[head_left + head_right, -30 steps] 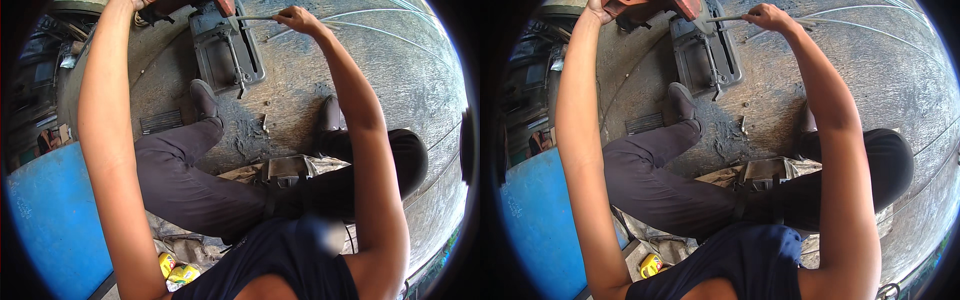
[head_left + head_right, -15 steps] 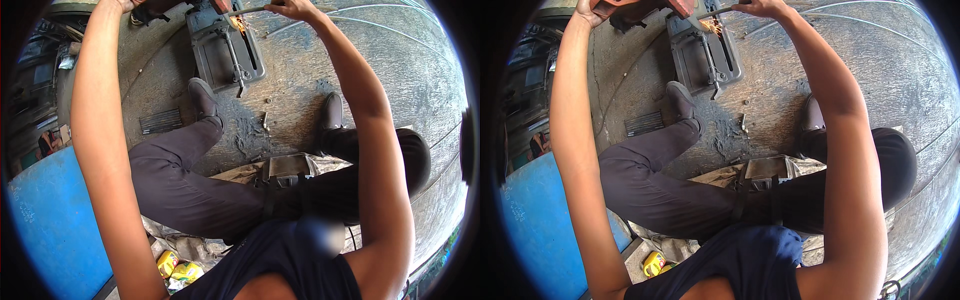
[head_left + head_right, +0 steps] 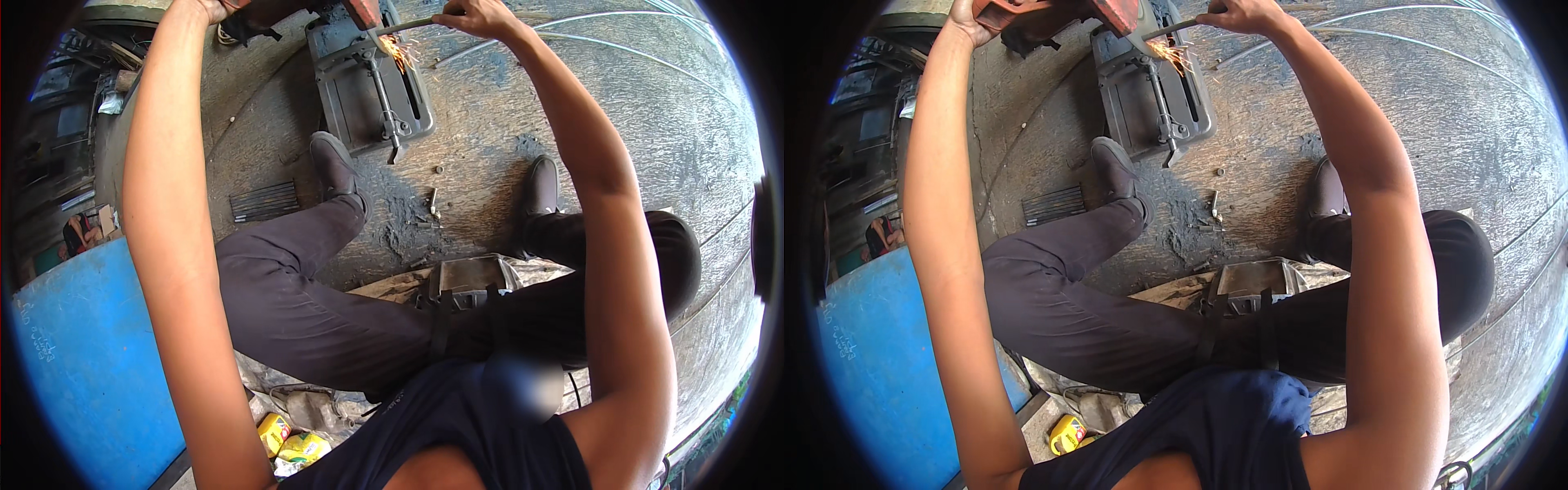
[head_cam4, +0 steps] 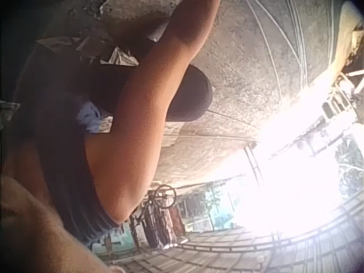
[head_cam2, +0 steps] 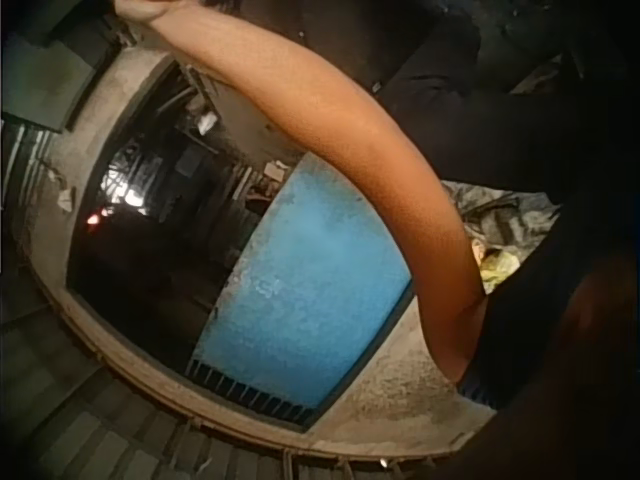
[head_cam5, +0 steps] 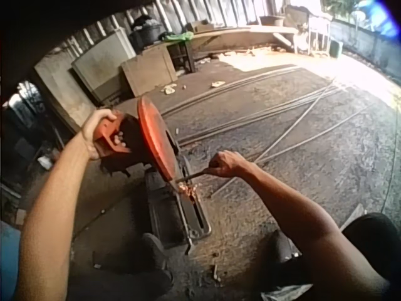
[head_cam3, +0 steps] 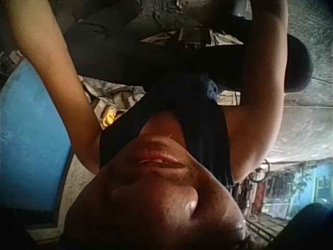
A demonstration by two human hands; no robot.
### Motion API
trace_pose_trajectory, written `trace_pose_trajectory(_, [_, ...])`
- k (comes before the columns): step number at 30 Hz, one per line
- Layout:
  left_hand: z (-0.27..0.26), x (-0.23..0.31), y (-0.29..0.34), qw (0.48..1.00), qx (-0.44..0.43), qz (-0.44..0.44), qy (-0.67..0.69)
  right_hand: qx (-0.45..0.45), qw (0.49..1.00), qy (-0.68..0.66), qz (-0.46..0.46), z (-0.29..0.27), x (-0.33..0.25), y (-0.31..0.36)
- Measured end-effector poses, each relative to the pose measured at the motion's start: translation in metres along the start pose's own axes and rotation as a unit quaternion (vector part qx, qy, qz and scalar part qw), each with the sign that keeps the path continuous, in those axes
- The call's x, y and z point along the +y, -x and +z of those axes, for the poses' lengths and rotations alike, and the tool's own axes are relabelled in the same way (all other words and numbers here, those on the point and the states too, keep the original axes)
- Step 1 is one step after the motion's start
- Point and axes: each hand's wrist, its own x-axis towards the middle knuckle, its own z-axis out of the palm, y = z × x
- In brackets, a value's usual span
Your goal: Cutting metal rods into smaller pieces using a chop saw.
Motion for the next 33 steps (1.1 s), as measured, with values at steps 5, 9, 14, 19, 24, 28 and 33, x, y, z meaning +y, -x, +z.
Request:
trace_pose_trajectory(5, [-0.004,-0.001,-0.001,1.0,0.013,0.015,-0.007,-0.002,1.0,-0.012,0.001,0.0,-0.003,0.002])
trace_pose_trajectory(9, [-0.005,0.002,-0.006,1.0,0.008,0.006,-0.007,-0.004,1.0,-0.005,0.003,0.001,0.002,0.004])
trace_pose_trajectory(14, [0.002,0.0,0.002,1.0,0.013,0.013,0.005,-0.001,0.992,-0.124,0.007,0.003,-0.002,0.039])
trace_pose_trajectory(19, [-0.014,-0.001,-0.01,0.999,-0.033,-0.009,-0.002,-0.061,0.936,-0.325,0.123,-0.016,-0.008,0.11])
trace_pose_trajectory(24, [-0.013,-0.004,-0.005,1.0,-0.01,-0.021,-0.004,-0.076,0.862,-0.477,0.152,-0.036,-0.029,0.154])
trace_pose_trajectory(28, [0.004,-0.008,-0.003,0.999,0.037,-0.014,-0.026,-0.035,0.744,-0.651,0.15,-0.038,-0.038,0.179])
trace_pose_trajectory(33, [-0.018,-0.021,-0.009,0.996,0.032,0.061,-0.052,0.129,0.669,-0.701,0.209,-0.031,-0.059,0.177])
